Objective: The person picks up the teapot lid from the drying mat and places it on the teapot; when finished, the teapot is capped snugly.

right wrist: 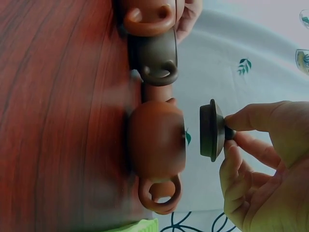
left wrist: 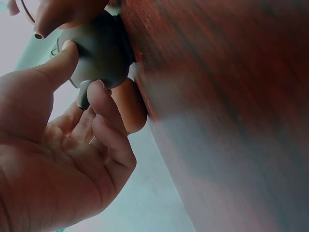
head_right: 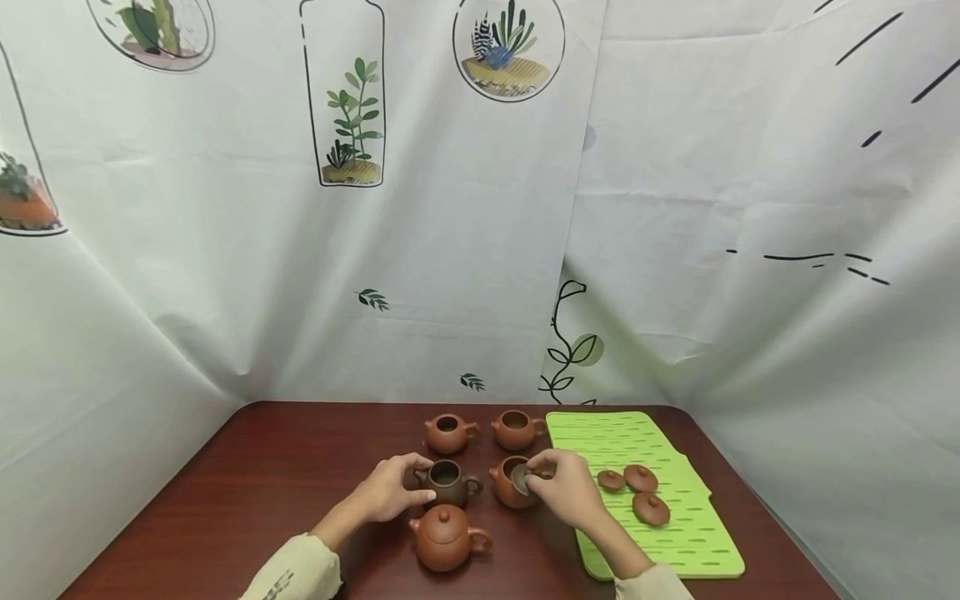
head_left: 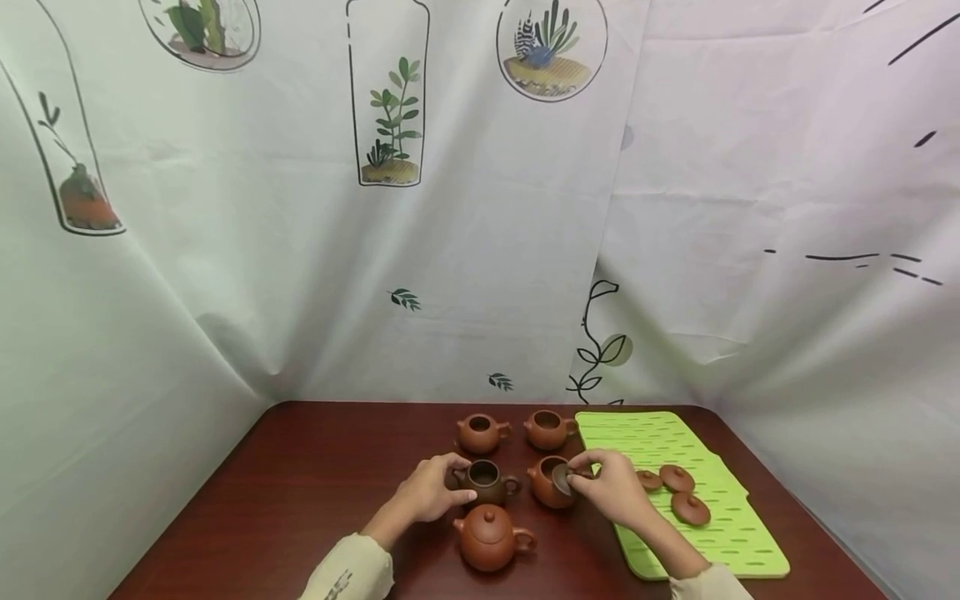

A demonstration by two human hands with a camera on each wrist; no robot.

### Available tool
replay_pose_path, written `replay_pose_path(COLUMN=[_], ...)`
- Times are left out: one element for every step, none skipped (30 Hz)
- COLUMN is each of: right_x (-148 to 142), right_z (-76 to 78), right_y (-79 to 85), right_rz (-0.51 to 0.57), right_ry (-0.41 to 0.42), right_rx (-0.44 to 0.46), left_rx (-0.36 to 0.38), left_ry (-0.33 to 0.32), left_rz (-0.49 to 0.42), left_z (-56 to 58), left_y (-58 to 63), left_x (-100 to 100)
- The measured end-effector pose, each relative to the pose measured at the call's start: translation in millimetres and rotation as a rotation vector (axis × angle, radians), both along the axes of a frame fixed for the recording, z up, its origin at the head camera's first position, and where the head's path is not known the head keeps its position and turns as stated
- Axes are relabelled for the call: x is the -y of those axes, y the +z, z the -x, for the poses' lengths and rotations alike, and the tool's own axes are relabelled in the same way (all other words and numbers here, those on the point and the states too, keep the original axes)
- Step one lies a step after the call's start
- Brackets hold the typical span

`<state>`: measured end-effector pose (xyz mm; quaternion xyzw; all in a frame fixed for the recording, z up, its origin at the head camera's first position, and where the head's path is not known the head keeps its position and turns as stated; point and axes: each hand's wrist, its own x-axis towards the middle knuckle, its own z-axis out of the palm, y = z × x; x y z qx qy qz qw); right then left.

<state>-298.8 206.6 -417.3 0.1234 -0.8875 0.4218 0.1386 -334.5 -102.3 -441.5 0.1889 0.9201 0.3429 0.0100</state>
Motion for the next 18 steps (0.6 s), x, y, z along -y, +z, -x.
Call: replay_pose_path(right_x=[1.3, 2.3, 3.2, 4.1, 4.9, 5.8, 6.8, 7.9, 9.1, 10.5, 12.0, 13.4, 15.0, 16.6, 18.3, 20.0, 21.8, 23.5], right_z=[0.4, 0.7, 0.8, 0.7, 0.6, 0.5, 0.6, 0.7, 0.7, 1.1, 1.4, 1.7, 2.3, 2.7, 3.2, 3.9, 4.4, 5.0], right_y=[0.3, 0.2, 0.1, 0.0, -0.3, -0.7, -1.1, -1.4, -1.5, -1.8, -1.9, -1.8, -1.8, -1.8, -1.8, -1.9, -1.9, -2.0], right_rz=[0.003, 0.007, 0.011, 0.018, 0.026, 0.033, 0.042, 0.048, 0.054, 0.055, 0.052, 0.046, 0.041, 0.036, 0.036, 0.035, 0.036, 0.039], right_ry=[0.003, 0.005, 0.01, 0.017, 0.026, 0.037, 0.047, 0.053, 0.058, 0.06, 0.058, 0.056, 0.052, 0.05, 0.05, 0.049, 0.048, 0.051], right_rx=[-0.003, -0.006, -0.011, -0.013, -0.018, -0.023, -0.024, -0.024, -0.023, -0.02, -0.017, -0.018, -0.016, -0.017, -0.019, -0.022, -0.026, -0.031], left_rx=[-0.001, 0.001, -0.001, 0.0, 0.0, -0.003, -0.006, -0.004, -0.004, -0.001, -0.003, 0.0, 0.003, 0.005, 0.005, 0.004, 0.003, 0.005], left_ry=[0.0, 0.001, 0.001, 0.003, 0.003, 0.003, 0.003, 0.004, 0.003, 0.004, 0.003, 0.004, 0.006, 0.007, 0.009, 0.01, 0.01, 0.012], left_rz=[-0.002, -0.003, -0.004, -0.003, -0.002, -0.002, -0.003, -0.004, -0.003, -0.002, 0.0, 0.001, 0.001, 0.002, 0.003, 0.002, 0.001, 0.0], left_z=[0.1, 0.3, 0.4, 0.5, 0.7, 0.6, 0.6, 0.8, 0.8, 1.0, 1.1, 1.2, 1.4, 1.3, 1.0, 0.9, 0.6, 0.3], left_y=[0.1, 0.0, 0.1, 0.0, -0.5, -0.1, -0.2, -0.4, -0.5, -0.8, -0.6, -0.6, -0.9, -0.8, -0.6, -0.6, -0.2, -0.2], left_x=[0.2, 0.2, 0.2, 0.1, -0.1, -0.3, -0.4, -0.5, -0.6, -0.7, -0.6, -0.6, -0.5, -0.5, -0.4, -0.4, -0.3, -0.4])
